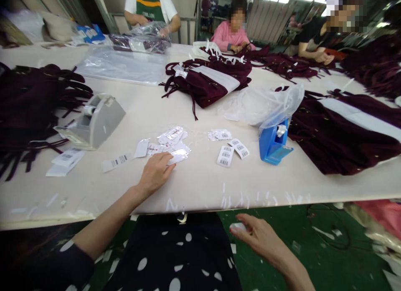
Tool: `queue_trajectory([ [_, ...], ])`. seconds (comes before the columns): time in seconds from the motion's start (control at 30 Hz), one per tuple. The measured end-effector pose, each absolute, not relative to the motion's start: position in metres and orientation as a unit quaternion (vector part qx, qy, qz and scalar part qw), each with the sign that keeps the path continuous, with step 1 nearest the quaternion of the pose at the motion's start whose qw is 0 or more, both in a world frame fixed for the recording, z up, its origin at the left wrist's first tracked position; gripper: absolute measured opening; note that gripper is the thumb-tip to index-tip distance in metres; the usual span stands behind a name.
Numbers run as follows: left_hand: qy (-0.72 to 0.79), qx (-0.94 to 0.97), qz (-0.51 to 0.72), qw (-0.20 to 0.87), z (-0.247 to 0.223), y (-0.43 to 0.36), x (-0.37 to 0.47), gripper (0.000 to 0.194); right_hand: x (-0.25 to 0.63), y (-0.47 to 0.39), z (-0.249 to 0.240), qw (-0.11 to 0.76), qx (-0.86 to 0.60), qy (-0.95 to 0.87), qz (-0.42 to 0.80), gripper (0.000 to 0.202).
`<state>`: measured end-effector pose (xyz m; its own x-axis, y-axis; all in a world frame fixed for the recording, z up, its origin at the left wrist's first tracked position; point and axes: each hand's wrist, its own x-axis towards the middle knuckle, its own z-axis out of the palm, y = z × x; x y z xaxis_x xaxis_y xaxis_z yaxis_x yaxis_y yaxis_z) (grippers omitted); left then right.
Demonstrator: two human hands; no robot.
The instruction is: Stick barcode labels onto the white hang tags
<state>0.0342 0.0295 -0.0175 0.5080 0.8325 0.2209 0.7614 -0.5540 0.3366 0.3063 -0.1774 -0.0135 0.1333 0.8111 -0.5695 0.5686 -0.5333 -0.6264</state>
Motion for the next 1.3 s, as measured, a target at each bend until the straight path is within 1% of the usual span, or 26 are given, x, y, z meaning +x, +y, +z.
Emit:
queue_trajectory([
  [0.07, 0.502, 0.852, 0.138, 0.048, -0.022, 0.044, 0.03, 0.028, 0.307, -0.184, -0.021, 0.06, -0.782, -0.488, 0.383, 0.053],
  [0.13, 0.531, 0.84, 0.104, 0.037, -0.024, 0.052, 0.03, 0.035, 0.301, -0.186, -0.025, 0.038, -0.78, -0.522, 0.343, 0.052],
  [0.23, 0.56, 0.821, 0.086, 0.065, -0.023, 0.059, 0.034, 0.04, 0.287, -0.18, -0.021, 0.066, -0.754, -0.57, 0.32, 0.047],
  [0.27, 0.564, 0.818, 0.087, 0.077, -0.023, 0.061, 0.035, 0.038, 0.281, -0.176, -0.018, 0.078, -0.745, -0.583, 0.314, 0.045],
  [0.33, 0.56, 0.816, 0.097, 0.105, -0.02, 0.063, 0.036, 0.029, 0.269, -0.166, -0.011, 0.105, -0.726, -0.6, 0.318, 0.04],
  [0.4, 0.563, 0.802, 0.124, 0.155, -0.017, 0.063, 0.034, 0.017, 0.256, -0.152, -0.006, 0.161, -0.706, -0.598, 0.344, 0.035],
  [0.43, 0.569, 0.785, 0.146, 0.198, -0.015, 0.061, 0.034, 0.015, 0.248, -0.144, -0.005, 0.203, -0.698, -0.586, 0.36, 0.033],
  [0.5, 0.575, 0.727, 0.215, 0.308, -0.011, 0.053, 0.033, 0.016, 0.232, -0.126, -0.006, 0.306, -0.687, -0.534, 0.385, 0.031],
  [0.57, 0.547, 0.662, 0.286, 0.425, -0.005, 0.039, 0.035, 0.02, 0.216, -0.106, -0.008, 0.414, -0.674, -0.459, 0.405, 0.033],
  [0.63, 0.504, 0.614, 0.319, 0.516, 0.003, 0.022, 0.039, 0.022, 0.203, -0.087, -0.009, 0.508, -0.638, -0.381, 0.435, 0.036],
  [0.73, 0.467, 0.584, 0.297, 0.594, 0.013, -0.002, 0.046, 0.02, 0.192, -0.067, -0.007, 0.6, -0.576, -0.291, 0.473, 0.03],
  [0.83, 0.455, 0.595, 0.258, 0.61, 0.017, -0.017, 0.05, 0.02, 0.193, -0.06, -0.005, 0.65, -0.547, -0.233, 0.473, 0.02],
  [1.0, 0.442, 0.623, 0.198, 0.614, 0.01, -0.028, 0.051, 0.024, 0.203, -0.063, -0.009, 0.678, -0.543, -0.184, 0.459, 0.018],
  [1.07, 0.449, 0.596, 0.185, 0.639, 0.006, -0.031, 0.052, 0.028, 0.205, -0.065, -0.011, 0.672, -0.545, -0.181, 0.467, 0.018],
  [1.2, 0.462, 0.537, 0.191, 0.68, 0.004, -0.036, 0.056, 0.027, 0.199, -0.069, -0.017, 0.656, -0.546, -0.183, 0.488, 0.018],
  [1.3, 0.46, 0.525, 0.203, 0.687, 0.005, -0.037, 0.058, 0.026, 0.188, -0.075, -0.021, 0.638, -0.536, -0.178, 0.523, 0.019],
])
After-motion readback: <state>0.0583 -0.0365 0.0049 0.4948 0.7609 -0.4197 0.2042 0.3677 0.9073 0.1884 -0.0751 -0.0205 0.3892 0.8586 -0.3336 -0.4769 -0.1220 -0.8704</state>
